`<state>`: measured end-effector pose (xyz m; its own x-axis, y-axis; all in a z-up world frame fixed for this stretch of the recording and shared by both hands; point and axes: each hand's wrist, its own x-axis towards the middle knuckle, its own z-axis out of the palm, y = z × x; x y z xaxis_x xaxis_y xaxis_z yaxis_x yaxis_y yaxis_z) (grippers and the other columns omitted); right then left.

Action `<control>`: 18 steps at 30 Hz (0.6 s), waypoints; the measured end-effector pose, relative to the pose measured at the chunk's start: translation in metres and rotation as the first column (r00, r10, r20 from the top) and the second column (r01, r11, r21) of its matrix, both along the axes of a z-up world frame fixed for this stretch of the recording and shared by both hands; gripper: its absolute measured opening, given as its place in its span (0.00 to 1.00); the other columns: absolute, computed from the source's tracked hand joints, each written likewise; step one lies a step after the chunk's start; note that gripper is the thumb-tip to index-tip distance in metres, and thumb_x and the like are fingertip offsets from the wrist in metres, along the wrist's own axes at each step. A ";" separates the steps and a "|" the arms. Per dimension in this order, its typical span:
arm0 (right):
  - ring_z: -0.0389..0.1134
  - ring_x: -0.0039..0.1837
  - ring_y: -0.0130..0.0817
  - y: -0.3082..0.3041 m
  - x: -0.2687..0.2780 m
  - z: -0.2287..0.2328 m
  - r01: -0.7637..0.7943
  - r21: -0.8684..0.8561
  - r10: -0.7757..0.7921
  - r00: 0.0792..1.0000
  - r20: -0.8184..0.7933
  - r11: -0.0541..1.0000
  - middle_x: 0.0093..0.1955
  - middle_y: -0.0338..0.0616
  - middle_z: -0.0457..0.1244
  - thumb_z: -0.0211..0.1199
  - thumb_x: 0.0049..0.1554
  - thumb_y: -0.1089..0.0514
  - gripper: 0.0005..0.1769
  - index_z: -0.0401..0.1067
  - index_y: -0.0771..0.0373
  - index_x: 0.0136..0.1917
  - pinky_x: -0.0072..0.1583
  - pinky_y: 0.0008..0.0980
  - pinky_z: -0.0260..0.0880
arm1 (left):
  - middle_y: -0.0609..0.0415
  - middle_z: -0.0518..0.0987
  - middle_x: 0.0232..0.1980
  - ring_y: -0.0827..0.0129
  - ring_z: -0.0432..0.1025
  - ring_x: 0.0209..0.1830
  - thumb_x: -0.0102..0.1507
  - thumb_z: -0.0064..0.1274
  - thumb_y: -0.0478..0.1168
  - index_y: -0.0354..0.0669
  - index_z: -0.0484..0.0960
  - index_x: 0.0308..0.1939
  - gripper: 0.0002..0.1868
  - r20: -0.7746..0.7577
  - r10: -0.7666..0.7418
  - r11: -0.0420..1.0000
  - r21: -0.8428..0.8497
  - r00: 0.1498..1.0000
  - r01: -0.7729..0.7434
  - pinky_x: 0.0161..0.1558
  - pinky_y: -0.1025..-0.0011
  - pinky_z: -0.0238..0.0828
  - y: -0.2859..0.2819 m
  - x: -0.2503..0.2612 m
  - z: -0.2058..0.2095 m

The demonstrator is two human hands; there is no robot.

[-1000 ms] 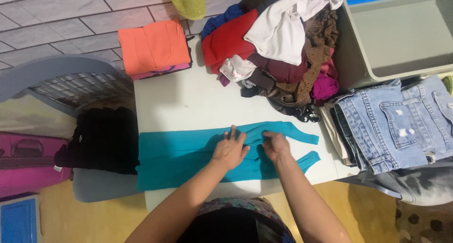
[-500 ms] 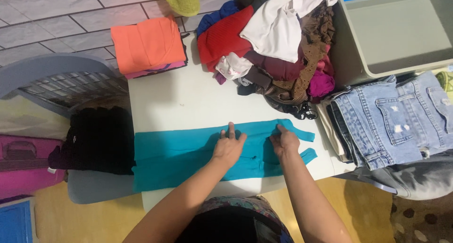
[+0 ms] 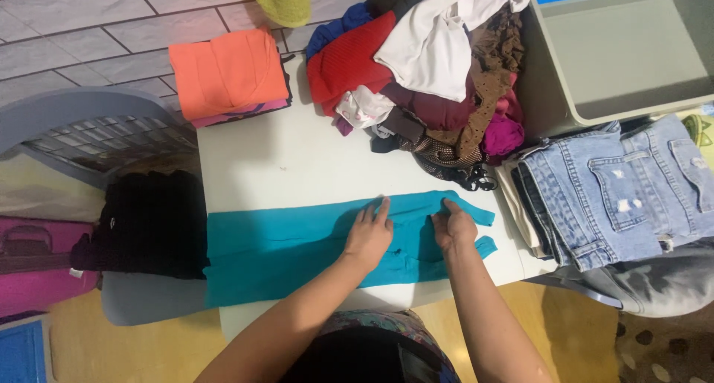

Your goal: Folding various items of clothing, including shirts, on a folding table.

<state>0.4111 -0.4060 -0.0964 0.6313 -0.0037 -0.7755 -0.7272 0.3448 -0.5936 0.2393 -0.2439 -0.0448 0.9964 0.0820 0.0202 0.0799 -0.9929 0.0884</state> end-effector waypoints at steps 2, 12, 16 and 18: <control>0.67 0.42 0.41 0.000 -0.002 0.004 0.003 0.016 -0.003 1.000 0.001 1.000 0.44 0.50 0.64 0.63 0.60 0.62 0.08 0.72 0.69 0.52 0.51 0.41 0.76 | 0.34 0.61 0.76 0.41 0.67 0.68 0.62 0.51 0.36 0.33 0.82 0.45 0.11 -0.022 0.015 1.000 -0.019 1.000 -0.015 0.70 0.49 0.58 0.000 0.002 -0.003; 0.70 0.44 0.44 0.003 -0.001 0.022 0.067 -0.063 -0.063 0.996 0.066 0.996 0.48 0.54 0.66 0.66 0.58 0.65 0.13 0.68 0.71 0.55 0.52 0.44 0.77 | 0.30 0.51 0.79 0.39 0.57 0.74 0.62 0.55 0.44 0.43 0.75 0.62 0.25 -0.368 -0.062 0.970 -0.241 0.928 -0.031 0.74 0.43 0.43 0.011 0.006 0.049; 0.68 0.45 0.47 -0.001 0.006 0.027 0.100 -0.141 -0.089 0.993 0.083 0.985 0.49 0.55 0.64 0.69 0.57 0.66 0.16 0.66 0.71 0.54 0.53 0.49 0.74 | 0.30 0.47 0.80 0.37 0.54 0.76 0.63 0.54 0.44 0.47 0.73 0.65 0.25 -0.422 -0.049 0.963 -0.260 0.905 -0.070 0.75 0.44 0.39 0.006 0.008 0.039; 0.69 0.48 0.48 -0.005 0.011 0.036 0.152 -0.108 -0.142 0.985 0.098 0.982 0.51 0.53 0.66 0.68 0.56 0.68 0.13 0.67 0.68 0.52 0.54 0.51 0.73 | 0.31 0.46 0.80 0.38 0.52 0.76 0.63 0.53 0.45 0.45 0.71 0.66 0.27 -0.402 -0.021 0.966 -0.243 0.915 -0.084 0.75 0.43 0.39 0.003 0.007 0.035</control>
<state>0.4225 -0.4106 -0.0605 0.6843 -0.1875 -0.7046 -0.6154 0.3699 -0.6961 0.2461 -0.2405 -0.0094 0.9131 0.0631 -0.4028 0.1915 -0.9385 0.2872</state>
